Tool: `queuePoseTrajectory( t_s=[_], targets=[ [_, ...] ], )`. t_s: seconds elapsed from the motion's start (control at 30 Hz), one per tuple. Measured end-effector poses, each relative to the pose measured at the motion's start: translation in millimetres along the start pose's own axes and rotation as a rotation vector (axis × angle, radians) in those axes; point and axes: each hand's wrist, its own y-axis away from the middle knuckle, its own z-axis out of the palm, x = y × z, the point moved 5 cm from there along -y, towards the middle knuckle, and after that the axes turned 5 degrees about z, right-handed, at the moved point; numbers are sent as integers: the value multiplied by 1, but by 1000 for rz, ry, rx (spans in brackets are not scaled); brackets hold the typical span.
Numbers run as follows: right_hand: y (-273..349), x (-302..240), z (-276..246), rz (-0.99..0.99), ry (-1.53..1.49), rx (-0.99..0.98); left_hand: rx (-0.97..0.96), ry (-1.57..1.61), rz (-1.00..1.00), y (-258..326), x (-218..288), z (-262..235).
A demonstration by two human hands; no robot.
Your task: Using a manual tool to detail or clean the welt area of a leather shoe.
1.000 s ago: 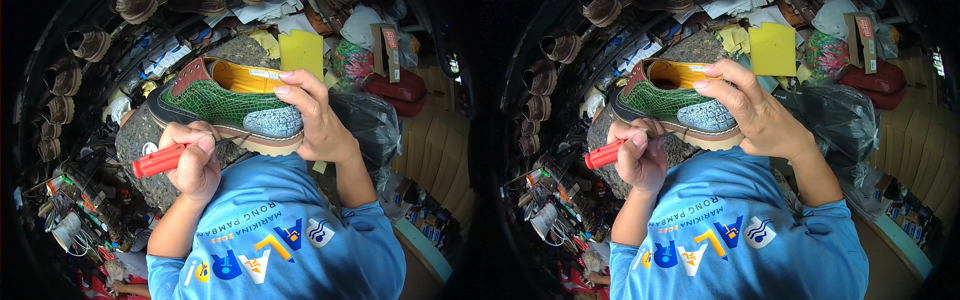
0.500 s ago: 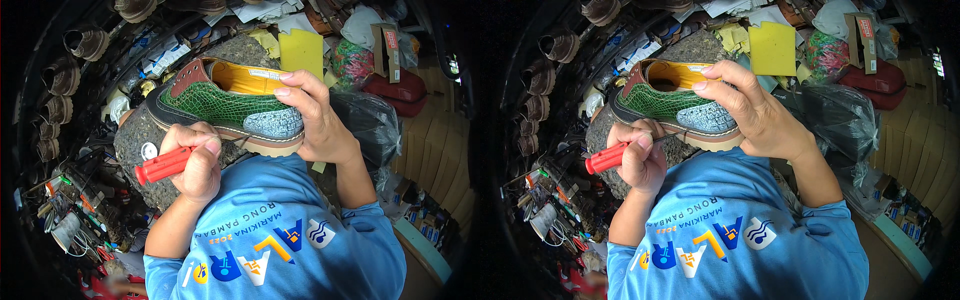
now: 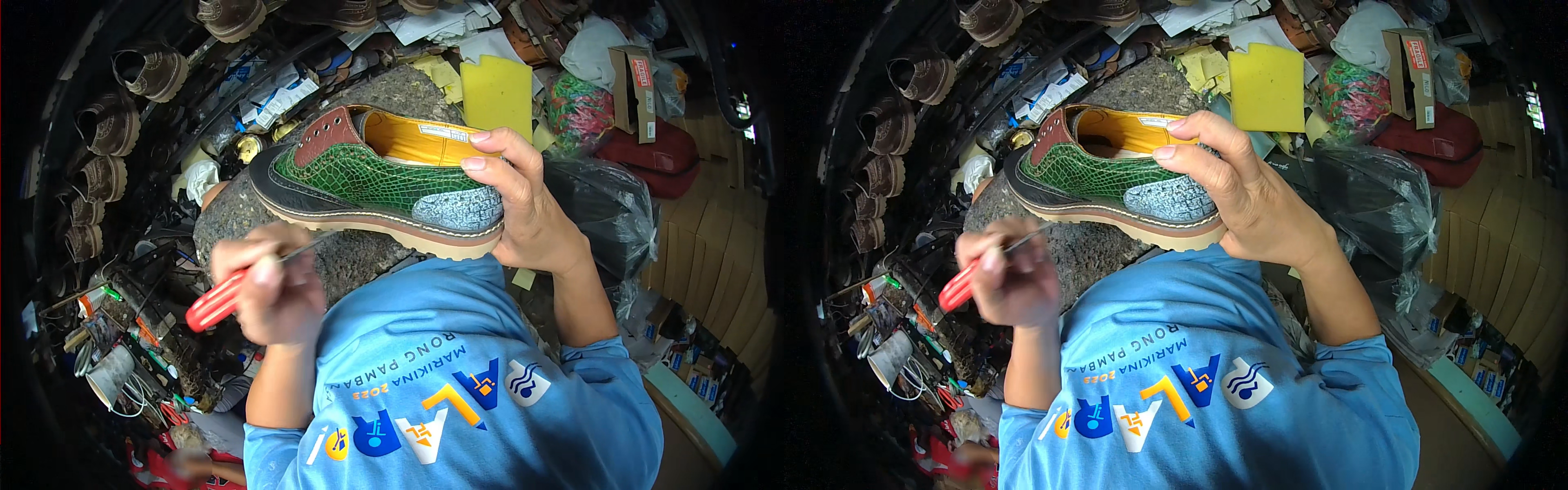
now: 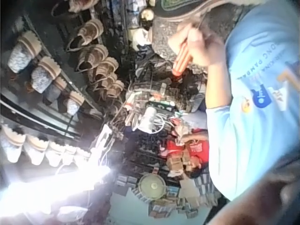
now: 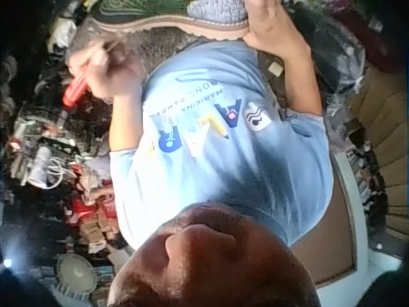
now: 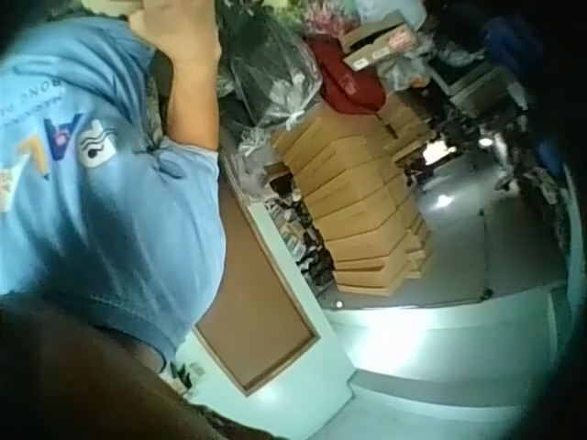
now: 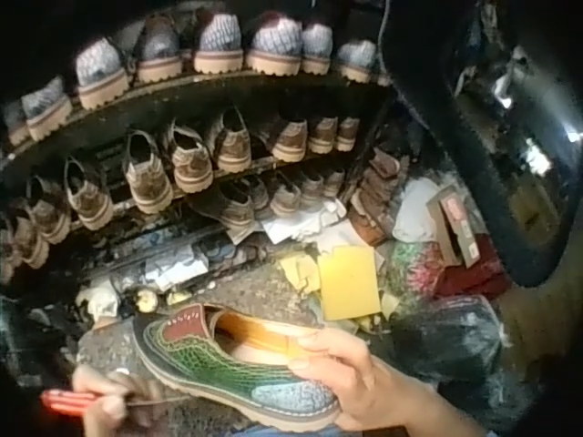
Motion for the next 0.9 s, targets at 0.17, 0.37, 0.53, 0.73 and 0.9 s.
queuePoseTrajectory(
  t_s=[0.17, 0.37, 0.53, 0.73, 0.9],
  targets=[
    [-2, 2, 0, 8, 109, -43, 203, -317, 124, 5, 29, -84],
    [-8, -1, -9, 66, 102, -79, 304, -788, -20, 31, 19, -144],
    [-6, 10, -3, 58, 107, 23, 230, -1013, 24, 37, 9, -153],
    [-3, 15, 0, 60, -145, 161, 228, -1041, 5, 31, 2, -151],
    [-12, 13, 4, 87, -16, 66, 342, -854, 17, 31, 2, -153]
  ],
)
